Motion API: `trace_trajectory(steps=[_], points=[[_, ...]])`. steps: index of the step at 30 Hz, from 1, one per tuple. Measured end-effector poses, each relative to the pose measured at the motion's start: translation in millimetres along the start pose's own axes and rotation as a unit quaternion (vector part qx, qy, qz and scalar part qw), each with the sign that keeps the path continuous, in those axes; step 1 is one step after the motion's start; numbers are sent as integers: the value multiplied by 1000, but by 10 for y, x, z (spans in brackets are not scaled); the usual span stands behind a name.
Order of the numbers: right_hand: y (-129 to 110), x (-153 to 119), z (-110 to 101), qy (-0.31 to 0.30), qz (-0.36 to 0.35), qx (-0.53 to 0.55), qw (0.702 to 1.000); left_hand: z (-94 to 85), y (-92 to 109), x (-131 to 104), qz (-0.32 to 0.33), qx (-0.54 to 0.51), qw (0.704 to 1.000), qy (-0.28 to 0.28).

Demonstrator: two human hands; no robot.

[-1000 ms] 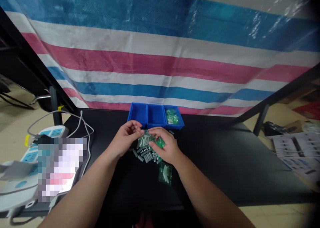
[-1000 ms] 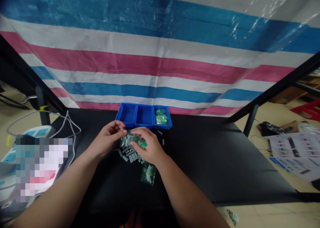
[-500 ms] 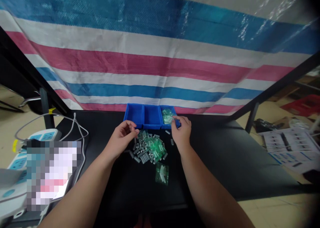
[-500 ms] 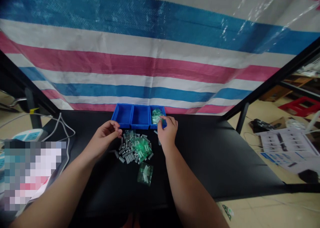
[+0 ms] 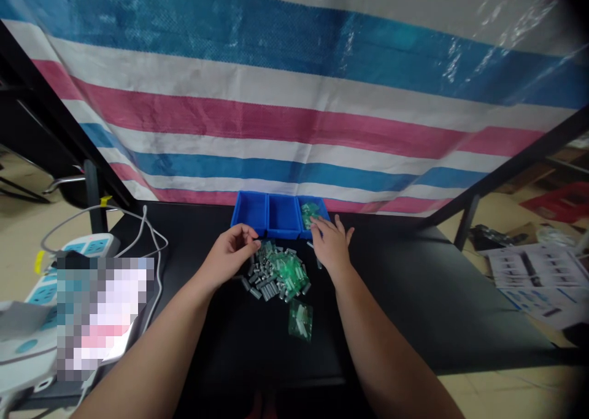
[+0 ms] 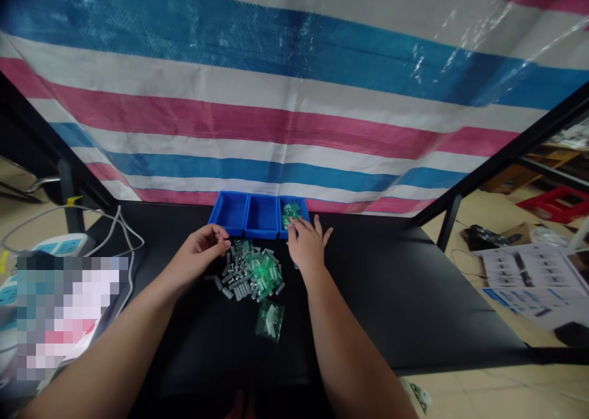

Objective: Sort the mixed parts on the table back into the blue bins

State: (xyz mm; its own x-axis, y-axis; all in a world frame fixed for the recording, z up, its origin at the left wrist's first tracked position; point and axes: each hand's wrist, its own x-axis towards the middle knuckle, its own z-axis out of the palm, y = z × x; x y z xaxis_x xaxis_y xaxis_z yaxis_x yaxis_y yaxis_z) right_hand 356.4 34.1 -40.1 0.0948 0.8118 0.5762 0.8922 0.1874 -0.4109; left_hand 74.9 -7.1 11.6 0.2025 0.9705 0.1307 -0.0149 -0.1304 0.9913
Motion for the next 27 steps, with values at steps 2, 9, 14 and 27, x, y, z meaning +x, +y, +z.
trace_trajectory(steps=[2, 9, 14, 27], points=[[0, -5, -23, 9, 2, -3, 1000, -63, -20, 10, 9, 58, 998, 14], [-105, -14, -151, 9, 4, -19, 1000, -175, -94, 9, 78, 365, 928, -21], [-272, -17, -260, 50, -47, 9, 998, -57, -225, -5, 62, 451, 890, -17], [-646, -130, -352, -44, -169, 151, 973, -37, -301, 32, 16, 428, 903, 42]])
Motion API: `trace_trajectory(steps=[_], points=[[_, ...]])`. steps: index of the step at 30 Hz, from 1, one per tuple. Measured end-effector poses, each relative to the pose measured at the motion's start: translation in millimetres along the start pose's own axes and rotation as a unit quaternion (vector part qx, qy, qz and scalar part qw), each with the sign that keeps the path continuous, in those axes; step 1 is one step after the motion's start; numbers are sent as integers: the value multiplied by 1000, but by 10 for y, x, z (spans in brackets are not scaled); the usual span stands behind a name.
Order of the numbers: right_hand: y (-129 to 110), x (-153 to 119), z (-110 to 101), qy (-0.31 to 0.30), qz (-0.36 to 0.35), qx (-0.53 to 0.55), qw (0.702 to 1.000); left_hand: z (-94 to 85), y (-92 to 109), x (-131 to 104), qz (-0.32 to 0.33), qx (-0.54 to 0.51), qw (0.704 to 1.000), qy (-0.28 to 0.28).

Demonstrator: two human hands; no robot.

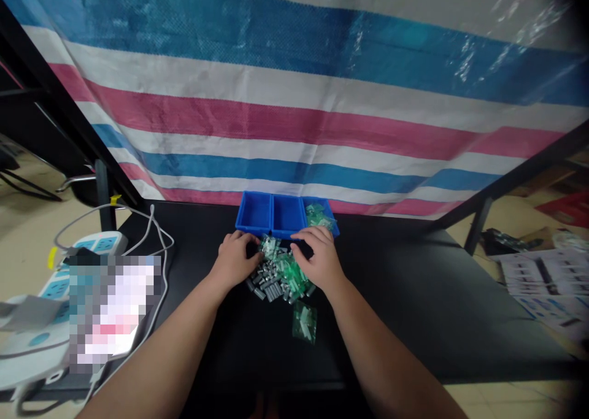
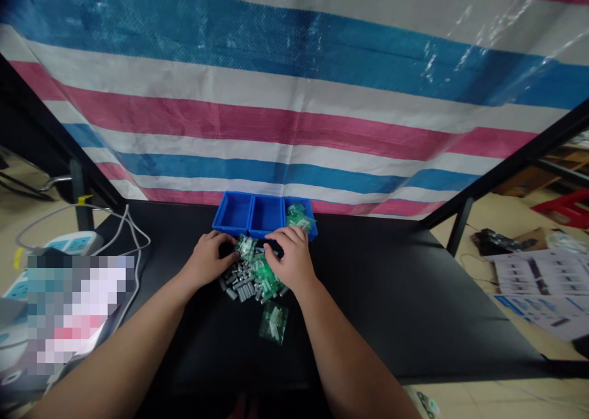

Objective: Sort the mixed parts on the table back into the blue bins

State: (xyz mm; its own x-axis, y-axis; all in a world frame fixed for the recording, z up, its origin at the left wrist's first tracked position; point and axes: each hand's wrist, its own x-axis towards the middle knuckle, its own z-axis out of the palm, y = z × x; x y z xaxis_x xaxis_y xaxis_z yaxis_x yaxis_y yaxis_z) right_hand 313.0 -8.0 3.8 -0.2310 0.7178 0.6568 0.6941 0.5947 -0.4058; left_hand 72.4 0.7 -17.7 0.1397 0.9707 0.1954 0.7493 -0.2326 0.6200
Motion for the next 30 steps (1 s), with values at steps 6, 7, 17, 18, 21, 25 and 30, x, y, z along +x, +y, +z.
trace_trajectory(steps=[6, 7, 17, 18, 21, 25, 30], points=[[-104, -12, 18, -74, -42, 85, 993, -145, 141, -17, 50, -149, 987, -36], [-111, -16, 33, -77, -43, 92, 992, -158, 166, -25, 65, -172, 982, -36], [125, 24, -124, 101, -10, 50, 994, -122, 240, -62, 136, -220, 966, 31], [206, 32, -169, 143, 7, 9, 990, -126, 234, -59, 139, -212, 967, 28], [470, 41, -250, 211, 53, -87, 972, -140, 219, -56, 142, -190, 971, -5], [720, 17, -228, 173, 118, -125, 970, -132, 220, -65, 156, -180, 970, -50], [835, -4, -203, 160, 151, -131, 967, -107, 208, -64, 157, -183, 968, -68]])
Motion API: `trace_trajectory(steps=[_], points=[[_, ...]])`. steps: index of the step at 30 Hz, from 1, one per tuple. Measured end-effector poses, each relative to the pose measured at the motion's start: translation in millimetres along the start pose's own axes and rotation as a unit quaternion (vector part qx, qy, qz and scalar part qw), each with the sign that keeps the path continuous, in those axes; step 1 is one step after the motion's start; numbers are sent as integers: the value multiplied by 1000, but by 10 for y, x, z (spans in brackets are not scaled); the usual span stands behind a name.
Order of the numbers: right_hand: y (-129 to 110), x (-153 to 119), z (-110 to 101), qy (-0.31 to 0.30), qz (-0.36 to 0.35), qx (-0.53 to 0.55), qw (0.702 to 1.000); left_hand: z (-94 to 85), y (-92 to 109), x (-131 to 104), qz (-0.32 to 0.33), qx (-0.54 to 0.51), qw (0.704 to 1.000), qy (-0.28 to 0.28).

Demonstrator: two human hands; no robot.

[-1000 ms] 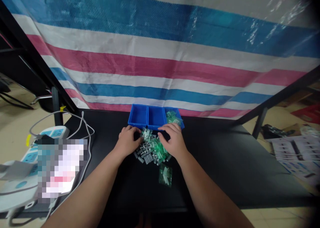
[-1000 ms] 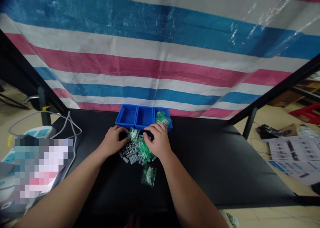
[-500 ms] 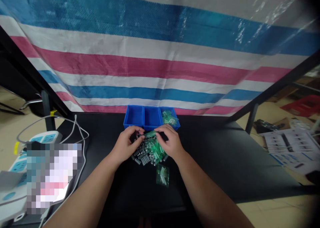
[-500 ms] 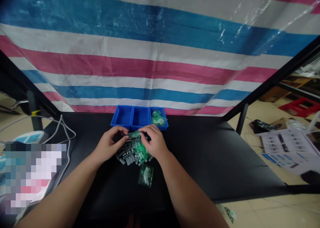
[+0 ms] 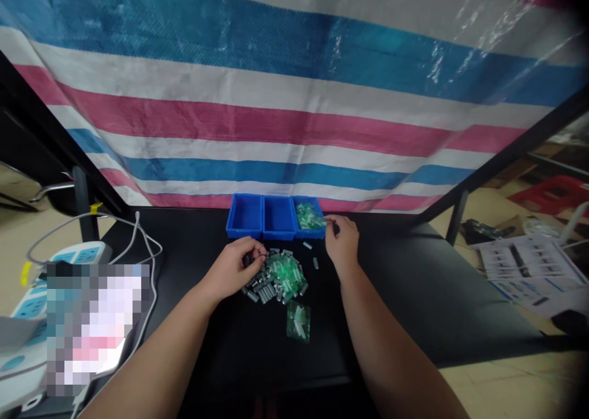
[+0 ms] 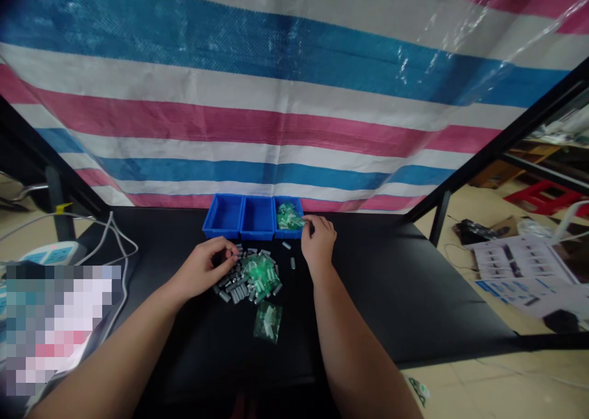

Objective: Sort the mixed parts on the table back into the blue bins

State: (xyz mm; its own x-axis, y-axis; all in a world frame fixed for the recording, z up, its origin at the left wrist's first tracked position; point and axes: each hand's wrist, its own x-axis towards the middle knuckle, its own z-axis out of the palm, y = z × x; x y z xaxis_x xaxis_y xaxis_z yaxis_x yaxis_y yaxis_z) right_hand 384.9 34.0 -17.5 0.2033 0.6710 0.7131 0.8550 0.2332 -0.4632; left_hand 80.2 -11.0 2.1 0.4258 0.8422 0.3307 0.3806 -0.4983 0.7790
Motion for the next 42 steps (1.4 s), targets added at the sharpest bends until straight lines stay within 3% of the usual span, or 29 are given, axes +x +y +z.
trace_trajectory(steps=[4, 10, 16, 22, 24, 27, 29, 31, 37, 42], points=[[41, 23, 13, 17, -30, 39, 999, 1, -16, -4, -4, 1, 1000, -11], [64, -3, 98, -52, -35, 21, 998, 11, -17, -3, -8, 12, 999, -34], [83, -29, 138, -66, -36, -7, 997, -48, -51, 13, 7, 35, 999, -2], [-191, -23, -70, -34, -43, 13, 998, -84, -59, 15, 9, 74, 997, -5], [-351, -34, -224, -106, -87, 85, 987, -72, -53, 13, 13, 82, 996, -24], [-543, -86, -406, -340, -160, 177, 910, -54, -44, 5, 21, 87, 995, -45], [-610, -132, -451, -433, -169, 181, 867, -46, -38, -2, 27, 93, 994, -56], [-637, -170, -444, -464, -158, 172, 855, -41, -32, -7, 30, 96, 993, -65], [-617, -178, -394, -463, -103, 234, 849, -35, -32, -6, 25, 95, 993, -67], [-491, -138, -376, -453, 45, 335, 825, -38, -53, 0, 22, 84, 995, -56]])
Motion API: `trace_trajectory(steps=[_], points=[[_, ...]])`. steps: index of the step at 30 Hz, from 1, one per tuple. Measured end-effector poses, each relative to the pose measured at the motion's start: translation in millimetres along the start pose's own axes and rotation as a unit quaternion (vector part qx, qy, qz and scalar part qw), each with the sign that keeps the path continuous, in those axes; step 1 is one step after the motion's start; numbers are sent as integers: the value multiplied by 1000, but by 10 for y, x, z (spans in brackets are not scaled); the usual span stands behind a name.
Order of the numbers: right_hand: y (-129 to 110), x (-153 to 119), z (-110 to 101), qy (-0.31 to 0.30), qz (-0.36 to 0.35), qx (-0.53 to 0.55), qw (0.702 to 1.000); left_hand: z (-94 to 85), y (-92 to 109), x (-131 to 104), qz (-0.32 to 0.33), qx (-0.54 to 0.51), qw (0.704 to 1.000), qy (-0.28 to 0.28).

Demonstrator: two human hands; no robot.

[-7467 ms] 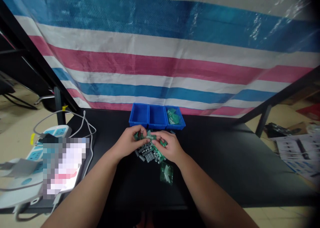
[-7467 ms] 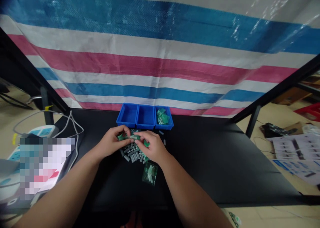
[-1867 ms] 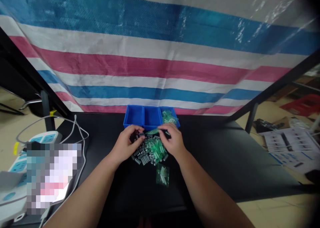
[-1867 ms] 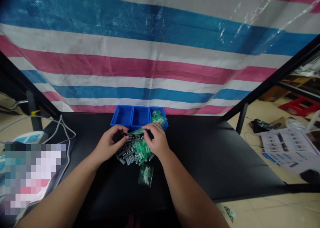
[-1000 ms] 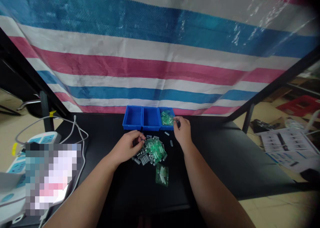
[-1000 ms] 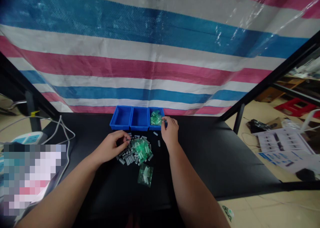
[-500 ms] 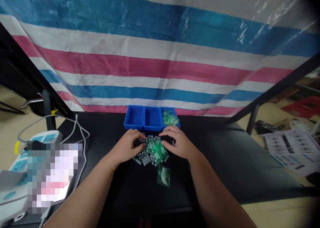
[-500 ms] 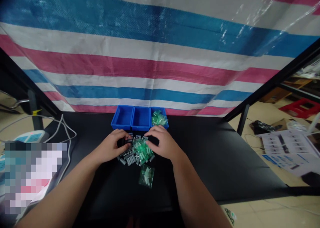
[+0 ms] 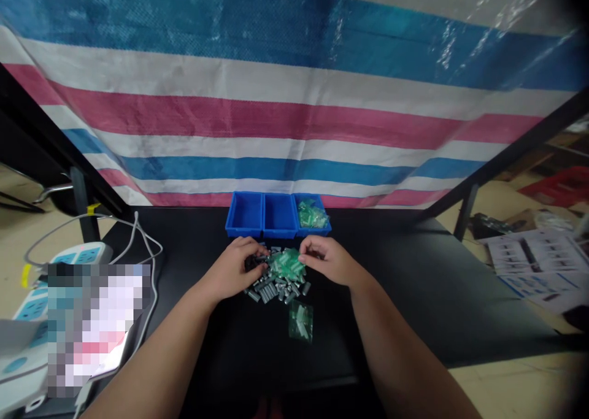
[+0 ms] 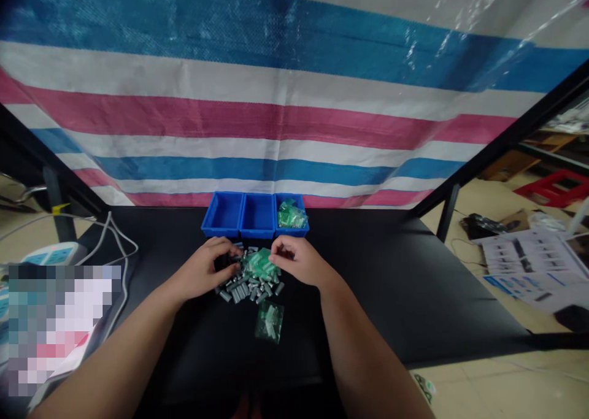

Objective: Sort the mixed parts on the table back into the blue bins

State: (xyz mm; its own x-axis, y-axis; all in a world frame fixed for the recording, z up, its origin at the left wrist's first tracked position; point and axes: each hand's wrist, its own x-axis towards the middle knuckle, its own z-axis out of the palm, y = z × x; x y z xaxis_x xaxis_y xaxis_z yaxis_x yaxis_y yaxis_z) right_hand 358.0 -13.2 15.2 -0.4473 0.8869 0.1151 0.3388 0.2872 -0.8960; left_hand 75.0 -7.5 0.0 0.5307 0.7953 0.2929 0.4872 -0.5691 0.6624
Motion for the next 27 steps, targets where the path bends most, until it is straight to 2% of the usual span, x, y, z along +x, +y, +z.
trace_trajectory(steps=[2, 4, 6, 7, 8, 9, 12, 15, 17, 19, 22, 27], points=[[63, 18, -40, 79, 6, 51, 996, 6, -10, 0, -3, -6, 1000, 5], [133, 48, -84, 217, -16, 58, 974, 13, -18, -2, -7, -11, 1000, 11], [204, 82, -137, 373, -52, 1, 926, 17, -24, -4, -7, -18, 1000, 14], [238, 99, -164, 433, -70, -49, 897, 18, -27, -4, -6, -21, 1000, 15], [271, 117, -189, 469, -85, -107, 872, 18, -29, -5, -4, -25, 1000, 15], [302, 134, -208, 478, -95, -167, 857, 19, -31, -5, -3, -29, 999, 15], [370, 189, -219, 405, -83, -312, 855, 22, -36, -7, 0, -40, 999, 18], [389, 257, -194, 361, -34, -389, 847, 27, -34, -9, 0, -52, 998, 22], [383, 317, -204, 360, -22, -410, 838, 27, -28, -10, -1, -61, 998, 25], [376, 389, -252, 335, -22, -418, 844, 26, -25, -9, -2, -68, 997, 28], [376, 512, -356, 269, -4, -436, 859, 28, -33, -9, -2, -76, 997, 31], [390, 689, -460, 157, 41, -491, 856, 41, -52, -8, 0, -93, 995, 32]])
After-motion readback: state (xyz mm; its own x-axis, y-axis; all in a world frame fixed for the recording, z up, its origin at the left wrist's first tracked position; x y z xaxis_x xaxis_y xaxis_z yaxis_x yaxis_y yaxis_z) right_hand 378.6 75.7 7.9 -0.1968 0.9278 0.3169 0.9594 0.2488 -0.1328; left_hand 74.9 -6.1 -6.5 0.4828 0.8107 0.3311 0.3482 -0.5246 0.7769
